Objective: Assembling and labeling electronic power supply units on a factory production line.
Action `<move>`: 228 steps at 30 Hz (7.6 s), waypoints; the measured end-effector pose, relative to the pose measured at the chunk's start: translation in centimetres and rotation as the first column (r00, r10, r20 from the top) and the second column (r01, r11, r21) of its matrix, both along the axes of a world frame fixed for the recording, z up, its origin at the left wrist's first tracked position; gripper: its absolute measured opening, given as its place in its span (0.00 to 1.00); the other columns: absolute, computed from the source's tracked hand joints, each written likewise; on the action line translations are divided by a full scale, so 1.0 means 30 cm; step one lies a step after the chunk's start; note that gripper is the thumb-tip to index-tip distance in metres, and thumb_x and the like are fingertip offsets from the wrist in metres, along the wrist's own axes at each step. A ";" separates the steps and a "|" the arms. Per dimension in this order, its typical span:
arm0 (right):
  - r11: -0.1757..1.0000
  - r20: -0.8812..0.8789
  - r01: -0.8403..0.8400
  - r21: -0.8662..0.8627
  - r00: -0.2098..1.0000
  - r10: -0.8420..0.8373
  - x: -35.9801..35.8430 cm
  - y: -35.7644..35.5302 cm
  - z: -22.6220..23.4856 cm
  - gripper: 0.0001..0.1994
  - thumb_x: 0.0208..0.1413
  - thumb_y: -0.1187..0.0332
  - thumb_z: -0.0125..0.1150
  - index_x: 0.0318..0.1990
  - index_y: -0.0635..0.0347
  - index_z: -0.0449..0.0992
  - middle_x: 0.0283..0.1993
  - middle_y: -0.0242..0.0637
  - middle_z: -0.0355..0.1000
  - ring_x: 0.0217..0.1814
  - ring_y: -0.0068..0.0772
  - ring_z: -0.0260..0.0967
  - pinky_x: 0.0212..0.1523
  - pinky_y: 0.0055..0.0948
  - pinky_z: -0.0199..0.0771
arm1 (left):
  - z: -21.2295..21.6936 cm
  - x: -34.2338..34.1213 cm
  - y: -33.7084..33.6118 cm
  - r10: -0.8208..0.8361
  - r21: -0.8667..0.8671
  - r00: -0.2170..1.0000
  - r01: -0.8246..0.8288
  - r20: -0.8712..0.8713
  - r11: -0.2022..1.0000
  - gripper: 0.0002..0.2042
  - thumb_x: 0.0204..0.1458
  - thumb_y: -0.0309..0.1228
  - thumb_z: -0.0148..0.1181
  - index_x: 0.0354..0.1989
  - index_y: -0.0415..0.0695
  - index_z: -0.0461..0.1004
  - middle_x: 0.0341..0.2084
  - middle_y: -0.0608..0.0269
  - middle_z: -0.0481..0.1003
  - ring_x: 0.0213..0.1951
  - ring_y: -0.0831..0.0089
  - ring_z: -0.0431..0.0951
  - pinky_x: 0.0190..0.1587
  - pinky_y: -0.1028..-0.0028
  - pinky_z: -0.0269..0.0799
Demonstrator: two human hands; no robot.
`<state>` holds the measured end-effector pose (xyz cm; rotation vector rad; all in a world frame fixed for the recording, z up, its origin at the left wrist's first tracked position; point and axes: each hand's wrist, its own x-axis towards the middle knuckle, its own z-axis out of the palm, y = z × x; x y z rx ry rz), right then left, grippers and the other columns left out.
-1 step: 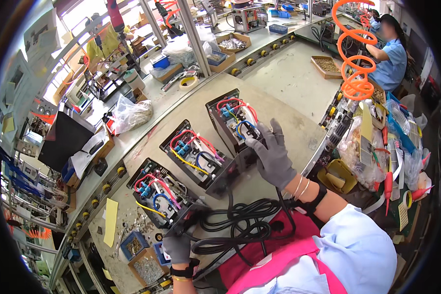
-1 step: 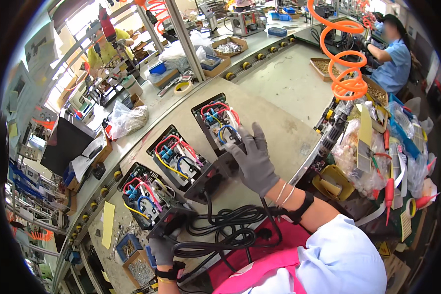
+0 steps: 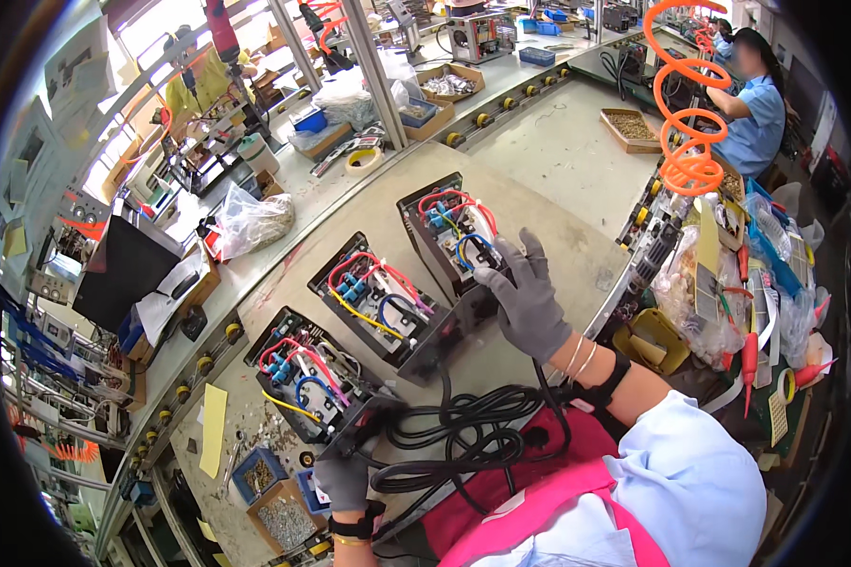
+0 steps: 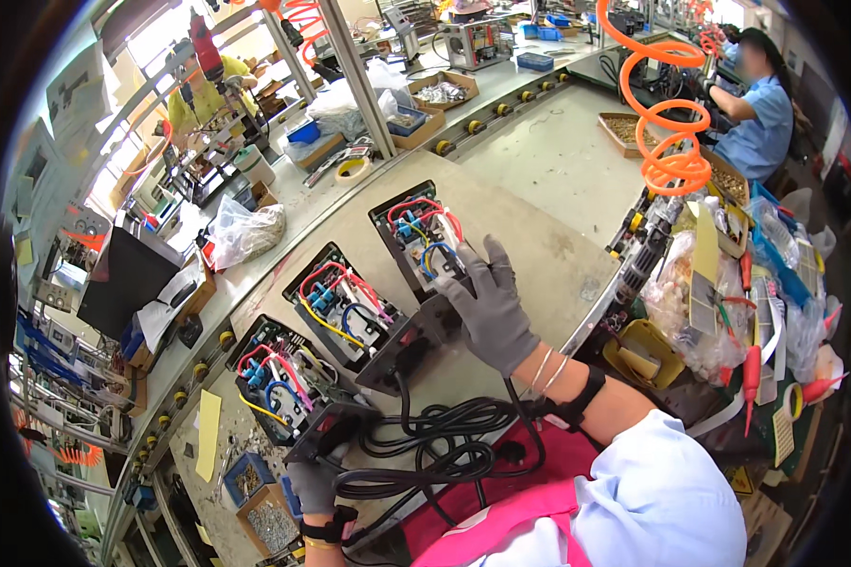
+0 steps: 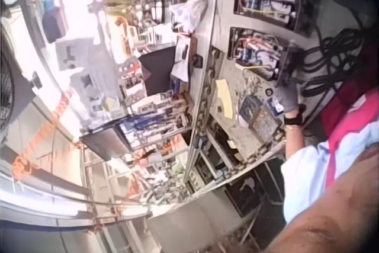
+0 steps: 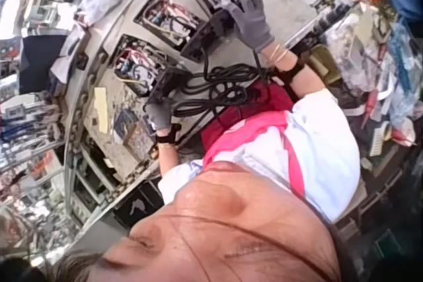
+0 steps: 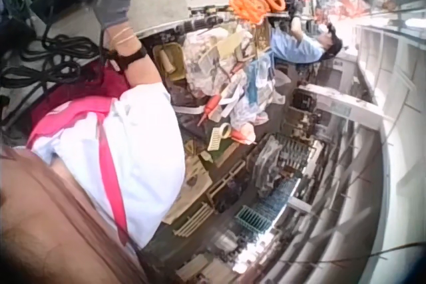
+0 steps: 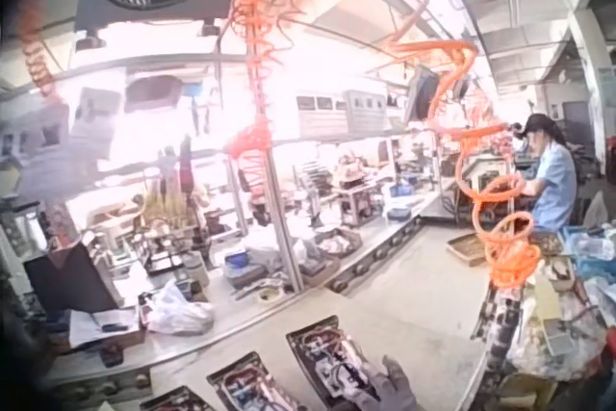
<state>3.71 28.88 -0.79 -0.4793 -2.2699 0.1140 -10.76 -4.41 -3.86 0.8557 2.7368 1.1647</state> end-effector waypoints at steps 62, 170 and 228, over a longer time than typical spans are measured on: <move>0.737 -0.670 -0.601 -0.310 0.688 0.280 0.194 -0.083 0.264 0.07 0.50 0.79 0.62 0.38 0.63 0.77 0.35 0.38 0.76 0.34 0.31 0.76 0.35 0.26 0.76 | 0.129 0.663 0.628 -0.850 0.438 0.405 0.732 0.337 0.522 0.38 0.38 0.51 0.73 0.54 0.39 0.67 0.47 0.53 0.72 0.47 0.59 0.74 0.49 0.64 0.71; 0.805 -0.135 0.218 -0.552 0.929 -0.345 0.970 0.211 0.017 0.07 0.54 0.73 0.60 0.39 0.61 0.79 0.31 0.31 0.75 0.33 0.19 0.69 0.37 0.22 0.71 | 0.189 0.333 0.211 -0.130 -0.157 0.816 0.049 -0.563 0.986 0.23 0.43 0.36 0.69 0.50 0.46 0.75 0.46 0.55 0.74 0.50 0.54 0.71 0.54 0.59 0.64; 0.074 0.562 0.985 -0.153 0.148 -0.814 1.721 0.686 -0.129 0.29 0.50 0.56 0.60 0.61 0.46 0.63 0.58 0.47 0.68 0.59 0.51 0.67 0.56 0.47 0.68 | 0.209 0.394 0.211 -0.176 -0.201 0.761 0.062 -0.624 0.978 0.12 0.53 0.37 0.61 0.39 0.43 0.75 0.41 0.52 0.74 0.42 0.51 0.72 0.43 0.56 0.69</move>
